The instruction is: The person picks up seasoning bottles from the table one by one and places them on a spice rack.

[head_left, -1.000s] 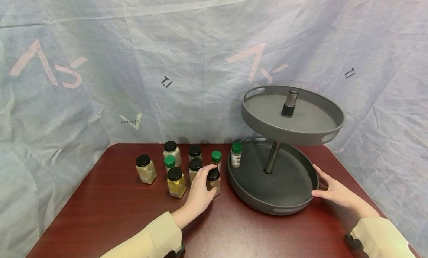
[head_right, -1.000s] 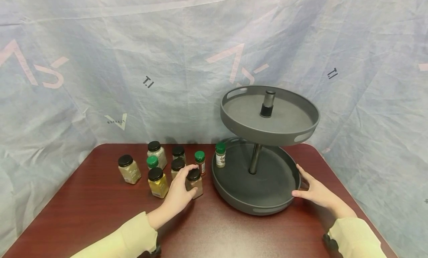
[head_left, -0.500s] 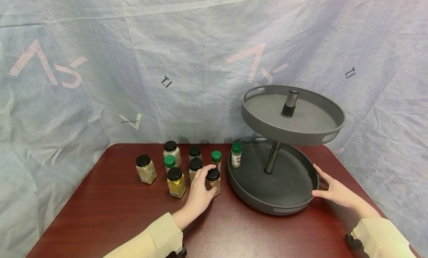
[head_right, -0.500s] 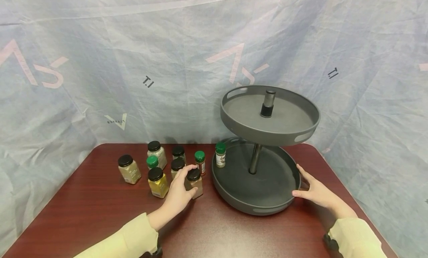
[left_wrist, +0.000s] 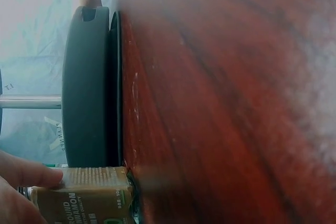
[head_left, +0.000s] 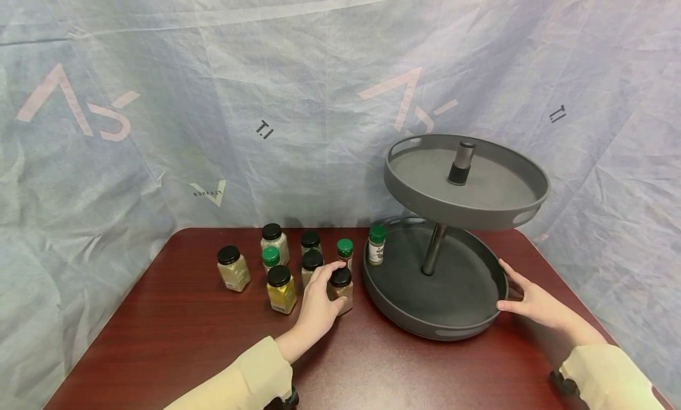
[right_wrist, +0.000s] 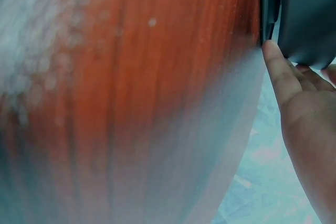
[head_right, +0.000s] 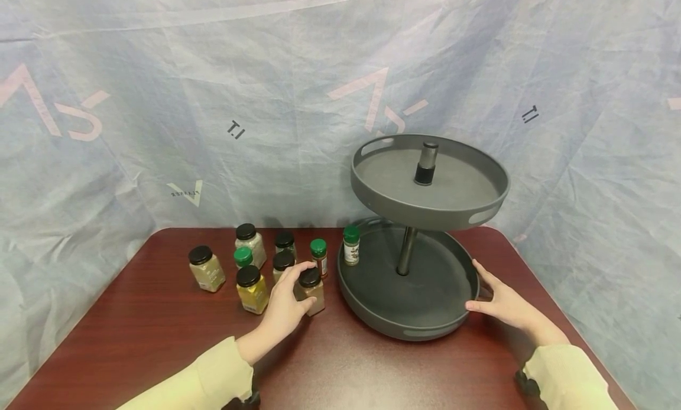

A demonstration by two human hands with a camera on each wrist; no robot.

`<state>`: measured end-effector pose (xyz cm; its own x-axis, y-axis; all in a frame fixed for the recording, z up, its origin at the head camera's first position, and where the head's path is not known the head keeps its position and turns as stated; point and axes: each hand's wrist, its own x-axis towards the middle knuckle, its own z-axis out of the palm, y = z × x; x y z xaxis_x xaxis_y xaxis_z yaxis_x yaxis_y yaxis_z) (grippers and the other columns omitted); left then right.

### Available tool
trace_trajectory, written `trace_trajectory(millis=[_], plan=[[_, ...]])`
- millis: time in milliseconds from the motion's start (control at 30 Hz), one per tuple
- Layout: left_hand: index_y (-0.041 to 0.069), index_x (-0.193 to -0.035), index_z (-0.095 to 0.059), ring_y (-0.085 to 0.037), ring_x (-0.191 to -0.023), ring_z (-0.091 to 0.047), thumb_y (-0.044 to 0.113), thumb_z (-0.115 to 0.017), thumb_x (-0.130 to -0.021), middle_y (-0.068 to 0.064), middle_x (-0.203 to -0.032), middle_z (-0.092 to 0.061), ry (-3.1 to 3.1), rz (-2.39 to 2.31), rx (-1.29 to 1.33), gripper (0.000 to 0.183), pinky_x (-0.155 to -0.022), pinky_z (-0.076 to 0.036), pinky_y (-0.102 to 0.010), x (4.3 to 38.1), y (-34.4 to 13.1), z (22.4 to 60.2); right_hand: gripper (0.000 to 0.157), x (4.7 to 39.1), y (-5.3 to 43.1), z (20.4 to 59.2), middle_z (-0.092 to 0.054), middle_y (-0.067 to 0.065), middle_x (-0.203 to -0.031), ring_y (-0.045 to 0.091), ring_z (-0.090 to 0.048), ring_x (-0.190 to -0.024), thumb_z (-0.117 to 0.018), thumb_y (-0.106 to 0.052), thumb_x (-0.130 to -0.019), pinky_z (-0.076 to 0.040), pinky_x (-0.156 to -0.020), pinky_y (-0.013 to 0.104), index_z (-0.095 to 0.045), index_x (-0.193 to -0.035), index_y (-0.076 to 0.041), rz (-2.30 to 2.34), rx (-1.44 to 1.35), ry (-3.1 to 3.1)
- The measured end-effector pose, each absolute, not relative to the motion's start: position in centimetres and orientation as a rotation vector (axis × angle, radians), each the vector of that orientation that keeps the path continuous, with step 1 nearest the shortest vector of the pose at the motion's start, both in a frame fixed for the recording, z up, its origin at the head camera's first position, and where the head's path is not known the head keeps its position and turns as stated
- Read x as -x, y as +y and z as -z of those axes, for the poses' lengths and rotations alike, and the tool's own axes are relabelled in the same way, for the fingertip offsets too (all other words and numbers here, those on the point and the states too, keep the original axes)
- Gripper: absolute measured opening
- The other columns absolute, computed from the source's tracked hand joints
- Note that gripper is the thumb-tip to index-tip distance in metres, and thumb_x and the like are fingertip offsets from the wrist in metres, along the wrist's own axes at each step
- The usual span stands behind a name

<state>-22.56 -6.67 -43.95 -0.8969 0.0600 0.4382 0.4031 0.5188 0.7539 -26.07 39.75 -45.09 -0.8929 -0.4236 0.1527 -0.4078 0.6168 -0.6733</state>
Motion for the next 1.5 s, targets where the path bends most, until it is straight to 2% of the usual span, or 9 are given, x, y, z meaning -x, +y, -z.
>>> trace_trajectory(millis=[300, 500, 833, 1000, 1100, 1300, 1500], plan=[[0.014, -0.124, -0.057, -0.023, -0.115, -0.055, -0.011, -0.078, -0.066, -0.006, -0.122, -0.055, -2.38, 1.339, 0.432, 0.067, -0.091, -0.048, -0.042, 22.8, -6.6, 43.5, 0.096, 26.0, 39.6, 44.7, -0.027, 0.036, -0.143, -0.02, -0.037, -0.11, -0.073, -0.01, -0.082, -0.043, -0.082, 0.009, -0.007, -0.151, -0.002, 1.131, 0.692, 2.794], [0.02, -0.128, -0.055, -0.02, -0.121, -0.05, -0.007, -0.077, -0.07, -0.002, -0.126, -0.053, -2.458, 1.351, 0.446, 0.067, -0.092, -0.047, -0.04, 23.1, -6.2, 42.5, 0.096, 26.0, 39.6, 44.8, -0.027, 0.036, -0.143, -0.021, -0.037, -0.11, -0.073, -0.009, -0.082, -0.043, -0.082, 0.009, -0.007, -0.151, -0.003, 1.133, 0.687, 2.801], [0.025, -0.127, -0.055, -0.021, -0.115, -0.052, -0.004, -0.077, -0.072, -0.003, -0.123, -0.054, -2.518, 1.357, 0.458, 0.066, -0.077, -0.049, -0.033, 23.8, -6.0, 40.4, 0.096, 25.9, 39.6, 45.0, -0.028, 0.037, -0.142, -0.021, -0.037, -0.111, -0.073, -0.008, -0.081, -0.043, -0.081, 0.008, -0.008, -0.151, -0.002, 1.161, 0.702, 2.8], [0.024, -0.127, -0.055, -0.021, -0.114, -0.053, -0.003, -0.078, -0.071, -0.002, -0.122, -0.054, -2.525, 1.347, 0.472, 0.067, -0.077, -0.049, -0.033, 24.0, -6.0, 39.4, 0.094, 25.9, 39.5, 45.2, -0.03, 0.023, -0.144, -0.02, -0.037, -0.113, -0.072, -0.008, -0.082, -0.042, -0.083, 0.008, -0.009, -0.152, -0.003, 1.175, 0.72, 2.803], [0.023, -0.127, -0.056, -0.022, -0.116, -0.053, -0.004, -0.079, -0.07, -0.003, -0.12, -0.055, -2.518, 1.335, 0.5, 0.067, -0.083, -0.05, -0.038, 24.2, -5.9, 38.9, 0.094, 26.0, 39.5, 45.3, -0.031, 0.015, -0.145, -0.019, -0.038, -0.113, -0.072, -0.007, -0.081, -0.042, -0.083, 0.007, -0.009, -0.151, -0.003, 1.182, 0.729, 2.802], [0.023, -0.128, -0.054, -0.024, -0.119, -0.051, -0.003, -0.079, -0.071, -0.004, -0.125, -0.053, -2.545, 1.327, 0.534, 0.067, -0.087, -0.048, -0.041, 24.8, -5.5, 37.6, 0.096, 26.0, 39.6, 45.3, -0.032, 0.036, -0.139, -0.019, -0.04, -0.11, -0.073, -0.007, -0.081, -0.043, -0.081, 0.008, -0.009, -0.151, -0.002, 1.172, 0.711, 2.799], [0.021, -0.13, -0.053, -0.025, -0.119, -0.049, -0.001, -0.078, -0.073, -0.005, -0.13, -0.051, -2.559, 1.354, 0.558, 0.065, -0.084, -0.048, -0.041, 25.7, -4.8, 36.1, 0.096, 25.9, 39.6, 45.0, -0.031, 0.039, -0.139, -0.02, -0.04, -0.11, -0.073, -0.008, -0.081, -0.044, -0.081, 0.009, -0.008, -0.151, -0.003, 1.148, 0.7, 2.804]])
